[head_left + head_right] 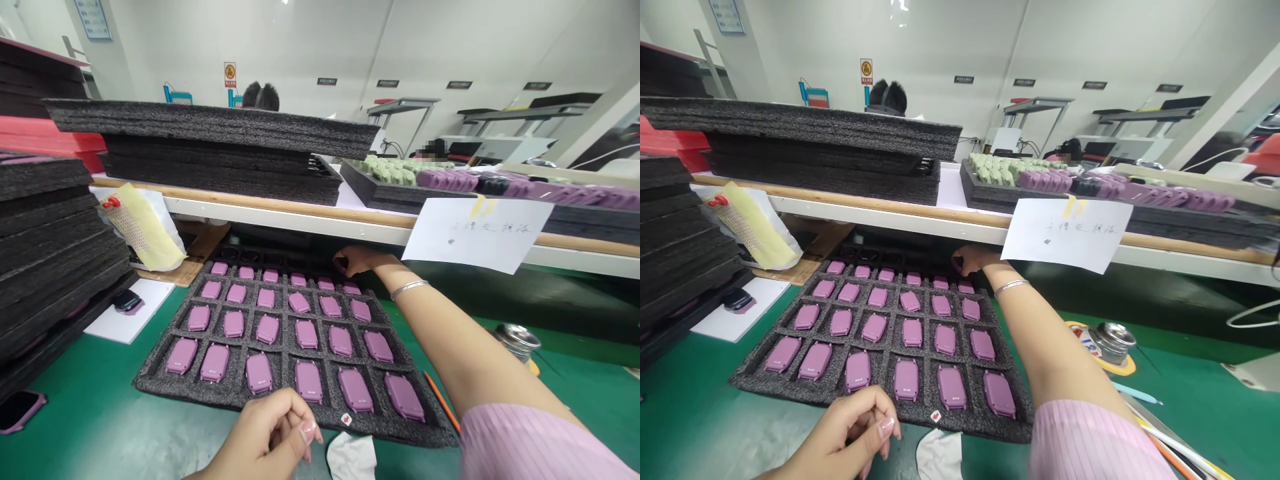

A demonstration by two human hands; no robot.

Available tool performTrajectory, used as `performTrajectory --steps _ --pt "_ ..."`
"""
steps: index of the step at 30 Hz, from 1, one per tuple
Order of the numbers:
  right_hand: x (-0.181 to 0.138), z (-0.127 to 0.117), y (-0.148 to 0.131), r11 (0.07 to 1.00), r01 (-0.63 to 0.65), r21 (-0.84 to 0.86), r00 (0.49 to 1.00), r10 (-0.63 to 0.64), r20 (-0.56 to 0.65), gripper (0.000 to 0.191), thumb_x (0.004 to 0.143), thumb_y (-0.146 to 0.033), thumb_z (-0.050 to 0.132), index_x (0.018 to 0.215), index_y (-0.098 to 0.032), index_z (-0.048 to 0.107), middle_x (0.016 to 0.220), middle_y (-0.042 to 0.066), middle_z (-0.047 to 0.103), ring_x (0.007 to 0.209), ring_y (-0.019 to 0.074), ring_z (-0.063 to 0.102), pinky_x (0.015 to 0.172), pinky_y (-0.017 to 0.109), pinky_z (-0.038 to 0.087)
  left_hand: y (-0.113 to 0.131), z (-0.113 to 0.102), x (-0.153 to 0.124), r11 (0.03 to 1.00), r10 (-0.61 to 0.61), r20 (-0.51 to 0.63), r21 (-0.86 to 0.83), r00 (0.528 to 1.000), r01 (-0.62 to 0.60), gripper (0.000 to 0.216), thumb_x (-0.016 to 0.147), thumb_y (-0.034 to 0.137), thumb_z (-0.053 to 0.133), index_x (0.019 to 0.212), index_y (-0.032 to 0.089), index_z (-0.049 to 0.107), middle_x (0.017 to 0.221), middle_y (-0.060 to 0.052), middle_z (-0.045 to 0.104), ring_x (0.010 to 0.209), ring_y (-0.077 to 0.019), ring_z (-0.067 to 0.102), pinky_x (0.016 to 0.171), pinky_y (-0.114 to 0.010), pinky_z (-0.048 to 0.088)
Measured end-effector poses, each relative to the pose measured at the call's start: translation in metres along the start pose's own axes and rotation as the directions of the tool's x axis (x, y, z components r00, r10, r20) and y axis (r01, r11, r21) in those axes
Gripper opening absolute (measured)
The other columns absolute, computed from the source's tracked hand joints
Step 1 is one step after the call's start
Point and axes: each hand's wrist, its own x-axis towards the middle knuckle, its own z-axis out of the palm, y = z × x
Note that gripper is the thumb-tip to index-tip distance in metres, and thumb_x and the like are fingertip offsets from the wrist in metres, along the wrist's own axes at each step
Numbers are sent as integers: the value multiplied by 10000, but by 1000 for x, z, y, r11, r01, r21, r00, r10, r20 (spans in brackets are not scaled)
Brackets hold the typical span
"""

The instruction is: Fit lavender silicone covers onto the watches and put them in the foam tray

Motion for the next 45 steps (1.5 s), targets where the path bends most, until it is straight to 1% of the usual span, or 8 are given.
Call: performTrajectory --steps 7,13,16,19,25,29,34,45 --pt "-39 -3 -33 995 36 93 907 7 -420 316 980 -360 629 1249 -195 633 1338 99 621 1157 250 635 982 485 542 13 1 -1 994 -56 -15 -91 998 54 571 829 729 592 832 159 555 679 22 546 447 -39 433 425 -170 323" --pt "-130 19 -126 890 403 212 705 -155 -692 513 762 -290 811 1247 -217 662 1314 72 698 1325 261 578 1157 422 452 16 -5 1 895 -97 -88 -443 991 48 598 793 744 635 958 172 572 720 8 619 447 -103 560 375 -198 391" --pt "-179 35 -165 765 590 258 633 -240 -736 537 722 -280 811 1235 -258 656 1266 25 738 1258 224 645 1136 381 487 23 -7 -1 812 -57 -153 -583 987 -44 654 822 733 625 1117 150 593 922 -78 705 712 -183 707 584 -276 558" --pt "-207 49 -186 548 747 377 570 -236 -787 592 711 -177 790 1273 -267 627 1254 41 746 1205 228 688 1098 395 527 26 -4 -6 805 1 -108 -590 994 -65 673 827 730 630 1113 121 634 967 -117 733 907 -233 722 838 -366 572" --pt "-220 63 -201 469 703 535 660 -148 -737 630 736 -134 789 1320 -278 601 1262 56 741 1129 241 733 971 368 621 20 2 -12 822 25 -18 -569 1000 -31 720 812 726 654 1203 122 634 1100 -159 729 1074 -303 693 939 -459 537" --pt "-225 63 -201 406 732 548 650 -173 -740 755 746 -191 847 1419 -276 515 1314 75 716 1161 241 719 966 346 625 18 4 -14 841 -11 -19 -541 1000 -1 773 798 748 645 1252 124 614 1128 -162 713 1114 -311 673 932 -446 541" --pt "-227 65 -197 469 727 502 639 -196 -744 592 742 -190 839 1287 -269 621 1228 37 759 1099 197 744 980 294 610 16 5 -15 861 -38 -12 -507 999 27 788 789 770 633 1232 120 589 1083 -134 711 1004 -261 693 878 -402 549" --pt "-228 66 -195 437 740 511 639 -221 -737 592 760 -173 814 1307 -266 605 1275 49 738 1134 211 730 999 333 615 18 5 -18 910 -8 -8 -415 1000 4 676 843 759 568 1101 137 623 973 -81 707 879 -203 674 810 -336 532"
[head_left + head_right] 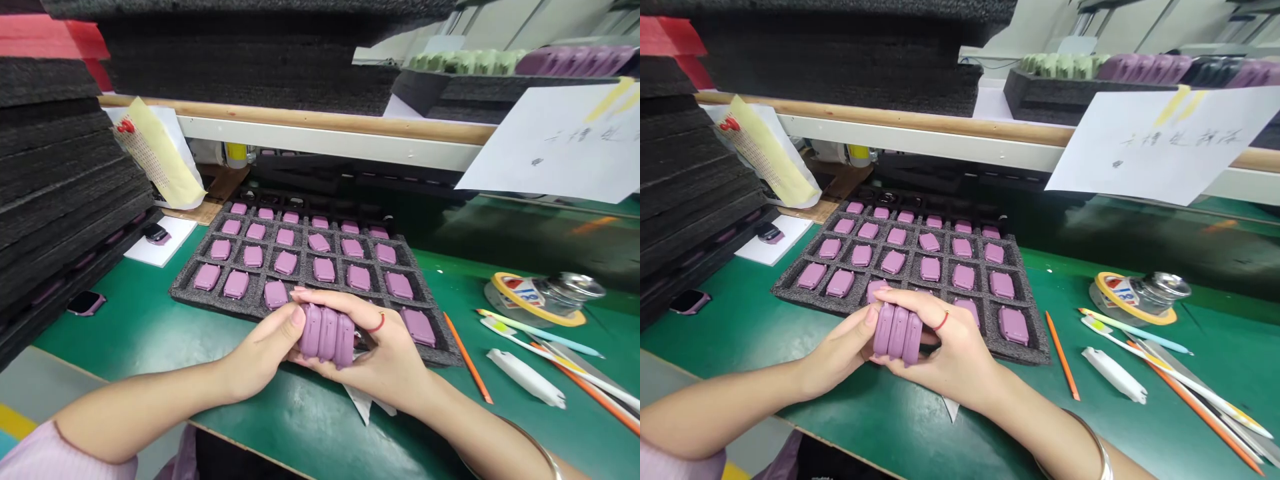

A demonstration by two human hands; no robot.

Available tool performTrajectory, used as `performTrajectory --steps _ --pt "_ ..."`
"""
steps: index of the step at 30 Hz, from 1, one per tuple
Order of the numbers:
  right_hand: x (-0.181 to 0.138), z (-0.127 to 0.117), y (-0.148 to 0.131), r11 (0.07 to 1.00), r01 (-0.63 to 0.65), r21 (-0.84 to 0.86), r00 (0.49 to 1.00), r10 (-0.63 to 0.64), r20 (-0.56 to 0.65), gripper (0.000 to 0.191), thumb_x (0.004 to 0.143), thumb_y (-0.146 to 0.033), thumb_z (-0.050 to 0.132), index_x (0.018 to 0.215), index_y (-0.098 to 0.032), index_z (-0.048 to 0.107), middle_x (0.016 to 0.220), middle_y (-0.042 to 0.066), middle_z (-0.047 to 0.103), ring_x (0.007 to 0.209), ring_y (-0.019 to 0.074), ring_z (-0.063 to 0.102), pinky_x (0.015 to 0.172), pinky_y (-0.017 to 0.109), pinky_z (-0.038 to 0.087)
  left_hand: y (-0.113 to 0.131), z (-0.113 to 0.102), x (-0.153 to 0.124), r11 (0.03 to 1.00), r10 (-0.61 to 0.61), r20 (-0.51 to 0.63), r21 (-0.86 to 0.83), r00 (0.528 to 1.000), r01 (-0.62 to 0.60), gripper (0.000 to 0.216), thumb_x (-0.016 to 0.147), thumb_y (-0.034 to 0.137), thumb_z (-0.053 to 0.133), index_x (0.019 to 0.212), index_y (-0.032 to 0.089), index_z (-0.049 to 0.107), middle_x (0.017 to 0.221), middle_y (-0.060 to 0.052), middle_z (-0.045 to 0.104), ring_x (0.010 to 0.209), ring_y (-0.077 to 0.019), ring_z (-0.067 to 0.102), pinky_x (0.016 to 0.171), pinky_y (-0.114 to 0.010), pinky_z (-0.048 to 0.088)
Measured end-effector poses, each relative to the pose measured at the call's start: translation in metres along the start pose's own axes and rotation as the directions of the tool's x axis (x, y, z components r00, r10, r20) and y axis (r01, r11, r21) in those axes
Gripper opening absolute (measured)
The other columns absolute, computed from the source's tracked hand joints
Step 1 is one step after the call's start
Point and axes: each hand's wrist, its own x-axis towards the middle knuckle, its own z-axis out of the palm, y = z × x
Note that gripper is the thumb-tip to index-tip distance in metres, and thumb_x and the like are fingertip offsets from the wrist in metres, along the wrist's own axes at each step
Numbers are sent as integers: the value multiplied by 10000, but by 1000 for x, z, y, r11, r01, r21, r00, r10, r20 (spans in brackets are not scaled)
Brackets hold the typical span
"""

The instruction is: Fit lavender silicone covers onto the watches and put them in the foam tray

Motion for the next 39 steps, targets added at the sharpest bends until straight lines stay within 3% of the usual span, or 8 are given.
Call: performTrajectory --steps 5,8,13,22,27,30,36,39 --pt "-2 7 4 997 -8 -79 1000 9 11 545 799 -139 737 1310 -276 607 1221 32 761 1077 216 754 889 315 658 5 -1 5 998 11 -2 64 1000 -11 542 772 543 800 1077 129 630 990 -92 725 948 -236 705 889 -380 555" --pt "-3 9 6 992 -41 -120 998 45 34 524 791 -159 754 1291 -243 622 1142 43 788 987 217 778 807 291 667 6 0 6 992 -33 -37 121 999 37 428 739 404 835 1013 127 659 996 -96 732 967 -251 702 877 -390 569" --pt "-5 7 8 990 -93 -108 993 101 67 540 756 -187 788 1272 -231 638 1130 45 790 972 236 780 804 315 664 4 3 5 981 -14 -56 193 998 24 430 656 233 848 1026 135 651 978 -75 735 927 -245 703 828 -390 586" --pt "-6 9 8 994 -101 -31 993 103 51 645 718 -109 822 1306 -295 632 1150 9 785 1017 231 773 824 288 672 6 5 3 989 -21 -26 146 999 24 509 647 249 863 1085 139 629 1059 -109 722 1035 -304 694 905 -467 575" --pt "-6 9 7 998 -54 8 997 54 55 793 815 -103 744 1504 -340 433 1421 33 645 1191 233 703 960 340 642 6 4 3 984 33 -44 174 998 -25 508 653 275 866 1086 137 638 1050 -98 712 984 -263 688 872 -420 576" --pt "-6 9 5 999 -37 11 996 36 76 857 836 -125 753 1560 -329 344 1448 51 622 1209 229 692 978 328 633 10 4 3 986 27 -29 163 999 -22 431 656 294 868 1010 134 681 946 -68 719 892 -230 693 817 -384 575" --pt "-7 8 2 998 57 -40 989 -51 140 915 908 -138 683 1625 -338 153 1502 68 569 1340 243 593 1118 420 539 14 3 2 985 91 -36 153 995 -85 258 654 268 893 798 149 715 761 -4 715 754 -158 678 737 -287 567" --pt "-7 4 -1 986 143 -88 978 -126 168 952 884 -278 752 1627 -318 158 1566 86 491 1464 294 442 1225 517 393 15 2 -1 955 162 -79 264 984 -136 354 637 284 917 923 163 747 818 -14 755 754 -165 689 698 -268 566"
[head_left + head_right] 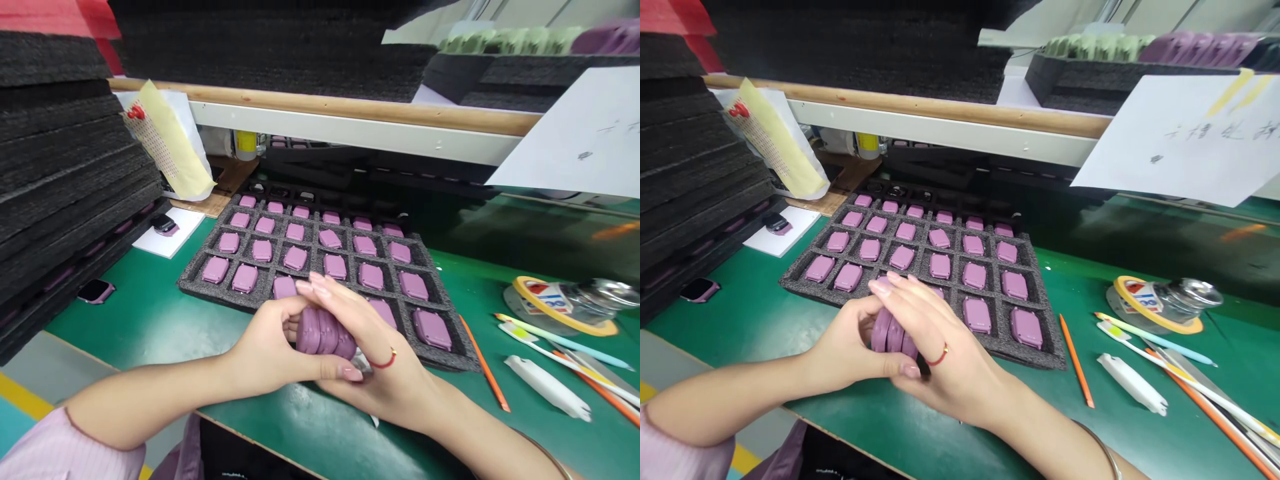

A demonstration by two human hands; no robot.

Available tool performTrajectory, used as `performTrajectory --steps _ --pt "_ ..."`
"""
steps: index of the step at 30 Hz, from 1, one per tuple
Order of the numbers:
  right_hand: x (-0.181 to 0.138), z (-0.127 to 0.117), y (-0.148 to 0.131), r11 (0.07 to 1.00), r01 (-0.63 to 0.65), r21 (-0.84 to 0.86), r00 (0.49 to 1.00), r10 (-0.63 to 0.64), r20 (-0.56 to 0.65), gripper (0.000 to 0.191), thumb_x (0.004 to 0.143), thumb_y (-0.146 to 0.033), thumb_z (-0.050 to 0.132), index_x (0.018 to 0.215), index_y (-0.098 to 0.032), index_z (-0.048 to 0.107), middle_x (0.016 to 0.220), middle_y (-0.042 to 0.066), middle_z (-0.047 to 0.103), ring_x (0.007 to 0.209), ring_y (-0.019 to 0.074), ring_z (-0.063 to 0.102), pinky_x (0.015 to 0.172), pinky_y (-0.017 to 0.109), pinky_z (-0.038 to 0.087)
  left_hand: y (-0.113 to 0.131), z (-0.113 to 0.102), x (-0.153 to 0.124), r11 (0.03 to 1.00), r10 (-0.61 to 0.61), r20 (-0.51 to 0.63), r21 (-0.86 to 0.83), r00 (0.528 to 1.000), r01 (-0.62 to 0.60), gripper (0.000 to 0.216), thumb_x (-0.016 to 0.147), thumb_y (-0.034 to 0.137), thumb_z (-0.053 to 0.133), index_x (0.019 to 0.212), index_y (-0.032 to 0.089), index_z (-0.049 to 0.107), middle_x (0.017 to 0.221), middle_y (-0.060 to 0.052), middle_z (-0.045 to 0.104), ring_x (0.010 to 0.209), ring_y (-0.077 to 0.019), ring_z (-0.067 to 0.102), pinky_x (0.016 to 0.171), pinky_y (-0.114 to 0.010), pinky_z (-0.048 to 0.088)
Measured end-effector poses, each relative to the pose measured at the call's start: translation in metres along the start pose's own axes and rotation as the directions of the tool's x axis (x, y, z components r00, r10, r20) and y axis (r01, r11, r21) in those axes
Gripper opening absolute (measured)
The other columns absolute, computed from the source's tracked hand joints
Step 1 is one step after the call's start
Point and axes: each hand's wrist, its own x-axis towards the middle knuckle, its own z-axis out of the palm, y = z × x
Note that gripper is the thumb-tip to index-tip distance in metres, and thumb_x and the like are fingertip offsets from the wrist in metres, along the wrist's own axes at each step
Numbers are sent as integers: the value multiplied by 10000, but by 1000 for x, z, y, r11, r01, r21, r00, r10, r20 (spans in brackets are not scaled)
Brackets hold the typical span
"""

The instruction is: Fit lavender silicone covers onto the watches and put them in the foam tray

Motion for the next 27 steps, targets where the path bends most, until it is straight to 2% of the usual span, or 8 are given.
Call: performTrajectory --steps 3,6,10,12,15,20,24,27 --pt "-1 -5 -2 995 -47 85 994 55 -96 927 851 -549 726 1607 -332 235 1600 71 433 1503 315 371 1266 520 309 2 -2 -3 983 137 -27 126 990 -132 459 658 291 914 1077 199 753 1024 -41 788 945 -213 727 865 -314 583" --pt "-1 -5 1 910 -194 366 945 274 -181 620 969 -595 523 1530 -368 386 1569 35 467 1466 275 434 1239 476 362 2 -3 -5 928 305 -15 231 952 -293 411 681 244 900 1065 205 759 1096 -49 792 1049 -234 734 982 -341 563" --pt "0 -1 5 618 -393 680 844 536 0 607 961 -703 430 1445 -340 477 1475 60 565 1304 264 604 1108 455 505 0 -3 -3 836 479 18 295 877 -463 403 667 178 901 1038 196 746 1048 -41 807 1000 -208 758 932 -301 588" --pt "2 0 4 517 -464 719 817 564 122 699 922 -753 451 1459 -306 449 1393 87 632 1257 276 639 1079 469 520 -2 -2 -1 785 546 37 327 837 -526 394 676 160 894 1037 204 742 1062 -37 805 1040 -205 747 960 -300 574" --pt "4 0 -1 453 -519 725 803 548 233 883 804 -794 601 1482 -261 411 1277 107 703 1224 309 660 1070 498 519 -5 -1 0 743 589 53 359 807 -566 380 698 170 886 1046 215 742 1066 -31 805 1069 -206 733 1006 -317 545" --pt "10 2 -8 474 -550 688 777 593 213 1095 578 -612 911 1474 -238 403 1278 125 703 1220 310 672 1073 468 538 -9 -1 2 757 583 94 297 807 -582 279 816 322 814 1071 222 761 1081 -57 795 1084 -223 720 1008 -344 542" --pt "11 5 -11 555 -505 661 803 584 124 1072 627 -461 936 1509 -245 366 1148 102 757 1073 281 747 970 425 618 -12 -4 0 782 536 118 304 836 -545 215 866 330 762 1071 269 783 1267 -78 705 1227 -243 643 1064 -361 518" --pt "6 4 -12 687 -444 575 836 548 -9 1031 684 -321 920 1536 -290 341 1081 65 779 1044 265 759 959 415 630 -14 -6 -3 824 461 121 310 879 -475 523 808 267 814 1304 359 676 1517 -65 508 1439 -305 448 1170 -448 428"
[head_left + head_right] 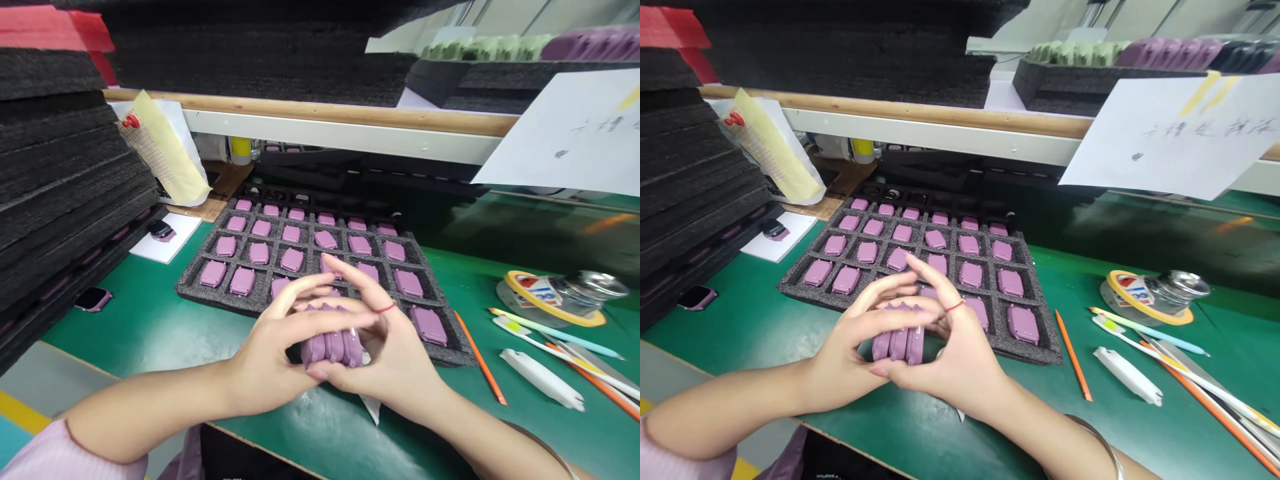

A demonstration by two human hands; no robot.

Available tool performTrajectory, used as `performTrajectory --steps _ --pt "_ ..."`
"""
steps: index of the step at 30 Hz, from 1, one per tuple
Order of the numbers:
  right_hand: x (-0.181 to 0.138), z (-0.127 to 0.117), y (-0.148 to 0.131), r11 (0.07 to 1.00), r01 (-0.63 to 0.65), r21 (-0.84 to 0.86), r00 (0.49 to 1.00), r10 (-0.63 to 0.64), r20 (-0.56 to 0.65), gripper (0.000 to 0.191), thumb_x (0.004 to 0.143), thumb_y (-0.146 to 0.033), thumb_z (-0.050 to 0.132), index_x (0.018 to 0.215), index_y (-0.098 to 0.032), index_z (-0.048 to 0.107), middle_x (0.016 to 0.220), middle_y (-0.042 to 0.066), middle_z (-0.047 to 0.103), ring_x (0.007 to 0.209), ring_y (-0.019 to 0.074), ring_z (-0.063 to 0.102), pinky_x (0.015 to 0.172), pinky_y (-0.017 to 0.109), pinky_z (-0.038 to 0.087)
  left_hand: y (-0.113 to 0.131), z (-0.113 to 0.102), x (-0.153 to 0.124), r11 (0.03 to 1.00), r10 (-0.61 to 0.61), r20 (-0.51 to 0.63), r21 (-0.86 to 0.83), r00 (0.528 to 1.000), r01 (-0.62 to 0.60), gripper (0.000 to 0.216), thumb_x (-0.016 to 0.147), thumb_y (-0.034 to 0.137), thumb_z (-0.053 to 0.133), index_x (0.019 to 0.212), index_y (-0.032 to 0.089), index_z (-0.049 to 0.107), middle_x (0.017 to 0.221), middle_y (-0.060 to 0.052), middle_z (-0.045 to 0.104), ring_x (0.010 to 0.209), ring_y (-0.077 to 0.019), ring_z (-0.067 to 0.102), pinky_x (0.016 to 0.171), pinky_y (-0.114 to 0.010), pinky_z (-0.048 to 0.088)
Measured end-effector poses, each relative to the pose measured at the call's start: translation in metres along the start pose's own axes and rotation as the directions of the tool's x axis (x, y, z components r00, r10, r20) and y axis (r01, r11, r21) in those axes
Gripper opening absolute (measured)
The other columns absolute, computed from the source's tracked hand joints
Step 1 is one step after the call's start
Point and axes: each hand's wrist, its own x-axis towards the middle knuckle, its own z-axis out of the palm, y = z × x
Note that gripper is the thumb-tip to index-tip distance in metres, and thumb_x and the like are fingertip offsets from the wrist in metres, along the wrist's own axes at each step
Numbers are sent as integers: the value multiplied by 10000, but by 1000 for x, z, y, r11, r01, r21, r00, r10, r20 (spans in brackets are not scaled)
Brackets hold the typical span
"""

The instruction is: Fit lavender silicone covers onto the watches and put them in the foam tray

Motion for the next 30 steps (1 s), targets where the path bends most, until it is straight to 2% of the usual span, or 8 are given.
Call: performTrajectory --steps 2,4,7,9,15,19,26,30 --pt "-3 -2 1 990 99 -100 994 -103 -42 1031 710 -284 905 1554 -327 316 1126 59 771 1061 270 754 968 434 629 1 0 -1 986 -116 5 -124 993 116 991 658 241 924 1504 420 441 1623 -70 363 1497 -351 354 1189 -507 394" --pt "-4 -4 3 960 188 -207 977 -205 -63 1034 730 -308 894 1570 -365 294 1252 75 728 1117 292 734 978 466 627 3 0 1 877 -282 77 -384 956 289 1235 573 232 969 1571 429 268 1609 -115 382 1427 -362 464 1125 -528 460" --pt "-3 -8 5 897 307 -318 939 -339 -50 1021 742 -376 884 1576 -399 294 1465 95 592 1205 320 687 1061 514 576 7 0 7 576 -430 318 -624 845 528 878 662 266 923 1434 260 506 1304 -155 665 1147 -313 700 1018 -490 541" --pt "-1 -10 7 871 355 -339 924 -381 -11 1013 761 -397 867 1583 -412 276 1519 90 542 1203 318 688 1109 532 535 9 0 10 500 -464 384 -630 798 594 560 689 257 904 1189 158 673 1088 -129 747 1035 -279 743 1010 -452 542" --pt "3 -13 13 886 352 -301 932 -363 23 998 784 -364 853 1586 -425 261 1629 93 391 1231 319 670 1065 510 572 9 -1 14 567 -505 283 -604 816 560 374 657 190 913 985 156 738 937 -45 773 922 -182 742 912 -324 578" --pt "5 -14 16 902 332 -274 942 -333 44 1024 767 -325 872 1585 -416 264 1563 86 496 1209 305 686 1119 532 518 6 0 13 654 -504 221 -533 835 536 363 636 183 919 945 152 732 880 -27 764 849 -150 717 843 -278 579" --pt "9 -17 17 898 353 -262 936 -344 81 1025 763 -317 873 1582 -418 266 1551 81 513 1226 289 677 1094 490 543 6 0 11 694 -519 208 -464 829 551 481 636 276 927 1034 134 696 996 -90 765 954 -226 724 919 -366 570" --pt "10 -17 16 874 380 -302 925 -367 103 994 801 -196 809 1594 -389 241 1456 71 609 1232 264 676 1021 423 601 5 0 11 704 -460 202 -511 865 494 444 779 422 821 1086 135 676 1095 -125 755 997 -249 730 913 -370 569"
